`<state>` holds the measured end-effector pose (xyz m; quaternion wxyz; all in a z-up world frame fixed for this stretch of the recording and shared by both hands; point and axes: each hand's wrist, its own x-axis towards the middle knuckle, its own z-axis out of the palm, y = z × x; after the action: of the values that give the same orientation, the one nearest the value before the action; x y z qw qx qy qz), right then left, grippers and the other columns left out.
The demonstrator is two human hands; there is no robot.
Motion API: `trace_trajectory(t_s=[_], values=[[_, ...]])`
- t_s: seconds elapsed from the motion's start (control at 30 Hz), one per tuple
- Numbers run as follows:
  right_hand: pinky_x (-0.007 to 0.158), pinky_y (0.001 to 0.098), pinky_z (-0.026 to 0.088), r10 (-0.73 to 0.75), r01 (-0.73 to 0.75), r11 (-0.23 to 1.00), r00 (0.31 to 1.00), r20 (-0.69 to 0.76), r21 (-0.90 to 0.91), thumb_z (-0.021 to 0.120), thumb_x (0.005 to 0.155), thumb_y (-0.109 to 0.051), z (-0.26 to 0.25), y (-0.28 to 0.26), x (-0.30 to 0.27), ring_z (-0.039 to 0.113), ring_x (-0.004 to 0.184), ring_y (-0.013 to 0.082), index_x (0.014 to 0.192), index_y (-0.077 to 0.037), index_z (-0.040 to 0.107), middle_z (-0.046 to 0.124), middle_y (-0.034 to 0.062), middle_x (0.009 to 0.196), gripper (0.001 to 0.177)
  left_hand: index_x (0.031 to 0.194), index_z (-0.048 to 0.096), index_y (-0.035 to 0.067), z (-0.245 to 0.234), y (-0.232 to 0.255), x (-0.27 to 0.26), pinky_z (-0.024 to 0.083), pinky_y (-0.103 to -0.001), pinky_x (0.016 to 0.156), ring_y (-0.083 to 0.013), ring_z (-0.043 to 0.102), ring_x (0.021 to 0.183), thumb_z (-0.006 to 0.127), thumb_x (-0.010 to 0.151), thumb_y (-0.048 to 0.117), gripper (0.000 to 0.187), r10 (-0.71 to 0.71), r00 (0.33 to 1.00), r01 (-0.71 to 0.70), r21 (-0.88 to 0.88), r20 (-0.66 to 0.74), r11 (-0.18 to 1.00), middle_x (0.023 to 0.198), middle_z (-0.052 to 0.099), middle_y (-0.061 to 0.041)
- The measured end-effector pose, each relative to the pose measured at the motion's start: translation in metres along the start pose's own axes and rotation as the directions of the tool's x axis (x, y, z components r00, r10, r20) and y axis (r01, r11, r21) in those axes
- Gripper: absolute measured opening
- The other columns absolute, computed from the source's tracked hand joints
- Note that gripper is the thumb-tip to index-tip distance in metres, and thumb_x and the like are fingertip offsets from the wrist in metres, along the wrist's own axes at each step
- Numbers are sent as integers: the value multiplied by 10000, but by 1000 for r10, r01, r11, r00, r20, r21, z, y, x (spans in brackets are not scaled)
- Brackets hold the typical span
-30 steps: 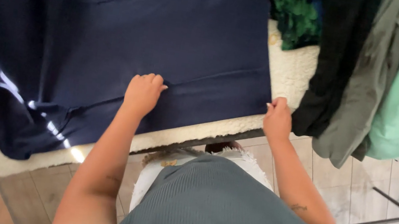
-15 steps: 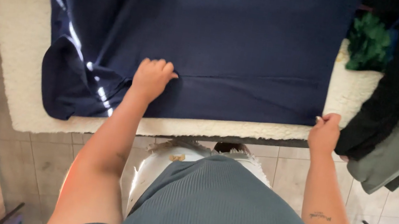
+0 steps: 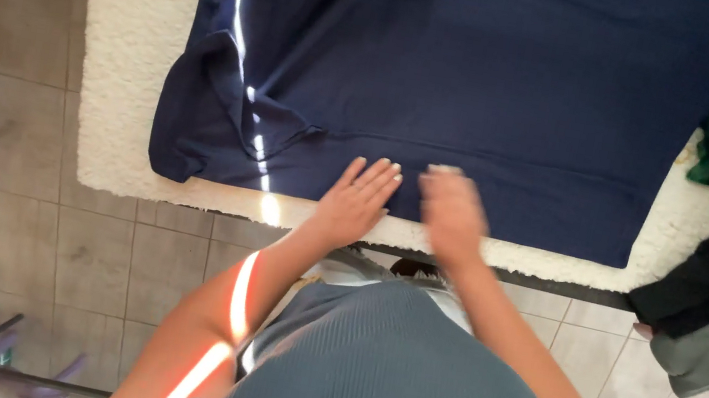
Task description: The person folds a patterned cloth, a brown Tommy Jeans t-shirt, and a navy blue t-shirt on a white rug. The person smooths and aligns each item before folding it into a compact rectangle and placing it on a stack.
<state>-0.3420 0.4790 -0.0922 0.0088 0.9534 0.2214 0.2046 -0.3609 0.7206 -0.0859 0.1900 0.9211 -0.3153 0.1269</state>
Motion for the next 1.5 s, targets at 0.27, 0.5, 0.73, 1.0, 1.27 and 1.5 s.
trace_trajectory(t_s=[0.27, 0.5, 0.73, 1.0, 1.27, 1.5], values=[[1257, 543, 189, -77, -137, 904, 880, 468, 406, 692, 889, -491, 9, -53, 30, 323, 1537, 298, 1600, -118, 380, 369, 108, 1662, 862, 1540, 494, 89, -44, -49, -41, 357, -535, 1107, -330, 491, 1406, 671, 875, 376, 746, -466, 877, 458, 90, 113, 884, 1557, 520, -136], [1195, 616, 229, 254, -335, 925, 897, 361, 180, 736, 882, -271, 2, 91, -42, 373, 1491, 392, 1583, -30, 418, 410, 208, 1624, 807, 1566, 473, 103, -41, -59, -61, 393, -536, 1074, -340, 573, 1311, 596, 906, 489, 774, -537, 837, 505, 226, 107, 833, 1514, 560, -132], [1215, 602, 179, 443, -471, 882, 838, 320, 12, 507, 1068, -342, -1, 176, -87, 309, 1528, 384, 1631, -27, 340, 327, 203, 1669, 666, 1569, 495, 156, -44, -58, -59, 438, -524, 987, -321, 617, 1243, 584, 887, 574, 805, -564, 814, 502, 324, 136, 802, 1431, 630, -115], [1245, 591, 92, 598, -611, 786, 709, 374, -100, 304, 1160, -384, 0, 224, -114, 216, 1567, 308, 1660, -116, 284, 251, 96, 1709, 568, 1555, 519, 111, -39, -56, -62, 447, -535, 937, -363, 596, 1272, 629, 854, 532, 825, -501, 860, 439, 352, 103, 827, 1439, 617, -154], [1263, 540, 230, 67, -104, 987, 958, 279, 121, 611, 966, -408, 5, 45, -1, 376, 1513, 326, 1489, -133, 536, 487, 118, 1575, 596, 1558, 509, 75, -37, -52, -57, 436, -543, 902, -389, 606, 1228, 617, 880, 483, 799, -503, 860, 440, 372, 87, 817, 1460, 587, -186], [1195, 581, 282, 62, -150, 954, 945, 321, 258, 657, 926, -487, 15, 119, -27, 398, 1495, 294, 1573, -164, 462, 457, 73, 1615, 749, 1583, 491, 90, -33, -51, -58, 417, -539, 927, -382, 591, 1262, 563, 908, 499, 792, -516, 850, 447, 380, 101, 810, 1486, 573, -180]])
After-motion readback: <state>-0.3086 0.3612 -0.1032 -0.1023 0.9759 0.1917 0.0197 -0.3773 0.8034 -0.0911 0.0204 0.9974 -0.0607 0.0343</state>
